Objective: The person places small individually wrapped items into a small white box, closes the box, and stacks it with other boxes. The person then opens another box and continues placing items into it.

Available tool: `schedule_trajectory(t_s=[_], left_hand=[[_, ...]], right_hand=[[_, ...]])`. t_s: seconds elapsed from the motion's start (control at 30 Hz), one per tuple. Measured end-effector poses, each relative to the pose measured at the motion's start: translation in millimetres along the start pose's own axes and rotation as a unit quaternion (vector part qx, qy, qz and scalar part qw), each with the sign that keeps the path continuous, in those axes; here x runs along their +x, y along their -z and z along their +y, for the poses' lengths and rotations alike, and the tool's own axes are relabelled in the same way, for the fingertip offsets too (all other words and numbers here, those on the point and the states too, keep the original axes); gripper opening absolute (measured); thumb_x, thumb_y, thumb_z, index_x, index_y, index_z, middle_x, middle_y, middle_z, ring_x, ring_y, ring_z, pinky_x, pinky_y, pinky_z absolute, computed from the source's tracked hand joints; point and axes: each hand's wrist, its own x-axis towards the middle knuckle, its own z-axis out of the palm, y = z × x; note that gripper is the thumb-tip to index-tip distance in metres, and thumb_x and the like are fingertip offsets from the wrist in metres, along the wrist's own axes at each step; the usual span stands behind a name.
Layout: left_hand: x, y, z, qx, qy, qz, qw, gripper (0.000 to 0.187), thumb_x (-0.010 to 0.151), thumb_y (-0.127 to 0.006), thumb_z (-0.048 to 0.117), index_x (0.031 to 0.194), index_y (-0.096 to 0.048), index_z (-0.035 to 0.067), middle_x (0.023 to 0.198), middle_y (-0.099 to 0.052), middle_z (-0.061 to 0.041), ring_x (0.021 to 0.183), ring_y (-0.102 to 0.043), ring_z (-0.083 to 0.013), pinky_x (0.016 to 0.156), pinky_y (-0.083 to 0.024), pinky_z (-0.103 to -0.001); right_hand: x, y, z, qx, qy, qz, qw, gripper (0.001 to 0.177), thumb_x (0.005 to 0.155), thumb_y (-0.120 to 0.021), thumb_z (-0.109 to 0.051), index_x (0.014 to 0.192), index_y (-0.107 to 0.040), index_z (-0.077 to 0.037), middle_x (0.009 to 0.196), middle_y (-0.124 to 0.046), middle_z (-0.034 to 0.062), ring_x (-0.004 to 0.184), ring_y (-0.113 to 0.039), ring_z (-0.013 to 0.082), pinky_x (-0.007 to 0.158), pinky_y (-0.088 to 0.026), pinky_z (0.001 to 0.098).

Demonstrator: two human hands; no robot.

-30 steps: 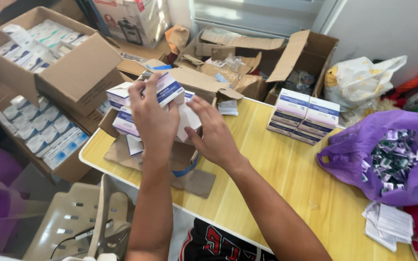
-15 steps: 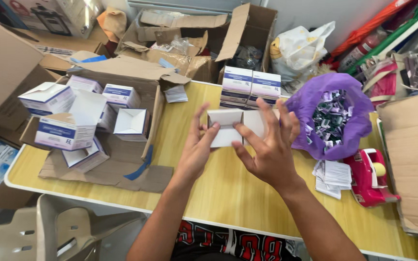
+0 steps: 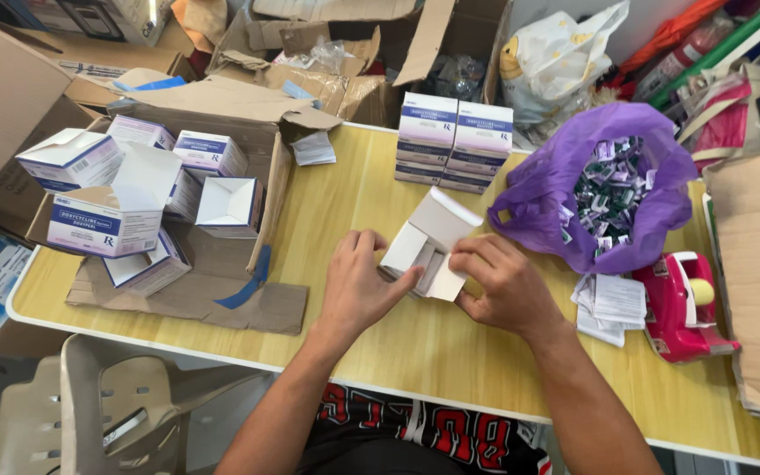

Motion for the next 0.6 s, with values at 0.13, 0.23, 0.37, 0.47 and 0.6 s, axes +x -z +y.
schedule_trajectory(t_s=[0.13,0.23,0.37,0.47,0.6], left_hand=[[3,-5,7,-0.012,-0.035,0.026,0.999,0.05,0.074,-0.085,0.035,0.105,-0.065,0.001,0.085,-0.07,-0.015,0.077,-0.07,-0.0306,0.068,-0.055,-0.042],[1,-9,7,-0.035,-0.026,0.026,0.999,0.039,0.08,-0.082,0.036,0.096,-0.069,0.002,0.076,-0.072,-0.014,0.064,-0.073,-0.0277,0.062,-0.058,-0.04],[-1,-10,2,-0.067,0.013,0.021,0.997,0.025,0.102,-0.064,0.026,0.098,-0.074,0.004,0.069,-0.072,-0.015,0.061,-0.073,-0.0272,0.061,-0.056,-0.039],[-1,-9,1,-0.07,0.101,-0.025,0.992,0.021,0.103,-0.06,0.017,0.101,-0.068,-0.003,0.064,-0.068,-0.021,0.054,-0.068,-0.0315,0.056,-0.05,-0.043],[-1,-9,-2,-0.218,0.088,-0.01,0.972,0.032,0.094,-0.063,0.013,0.123,-0.053,0.001,0.087,-0.071,-0.012,0.056,-0.072,-0.0212,0.052,-0.056,-0.037]], right_hand=[[1,8,-2,-0.005,0.038,0.054,0.998,0.051,0.06,-0.088,-0.037,0.097,-0.072,-0.006,0.105,-0.071,0.0068,0.101,-0.066,0.0291,0.088,-0.052,0.0416],[0,7,-6,-0.024,-0.007,0.077,0.997,0.043,0.069,-0.09,-0.037,0.097,-0.075,-0.008,0.104,-0.076,0.0044,0.098,-0.066,0.0272,0.085,-0.052,0.0414],[-2,-2,-5,0.002,-0.068,0.097,0.993,0.03,0.08,-0.088,-0.028,0.099,-0.076,-0.008,0.105,-0.077,0.0047,0.095,-0.07,0.025,0.083,-0.058,0.0359],[-5,-9,-5,0.124,-0.176,0.077,0.974,0.029,0.082,-0.086,-0.019,0.105,-0.075,-0.005,0.108,-0.077,0.0072,0.081,-0.076,0.0163,0.07,-0.062,0.0288],[-4,-15,-2,0.27,-0.307,0.079,0.909,0.031,0.084,-0.08,-0.007,0.114,-0.072,-0.004,0.101,-0.078,0.0061,0.086,-0.078,0.0118,0.076,-0.065,0.0262]])
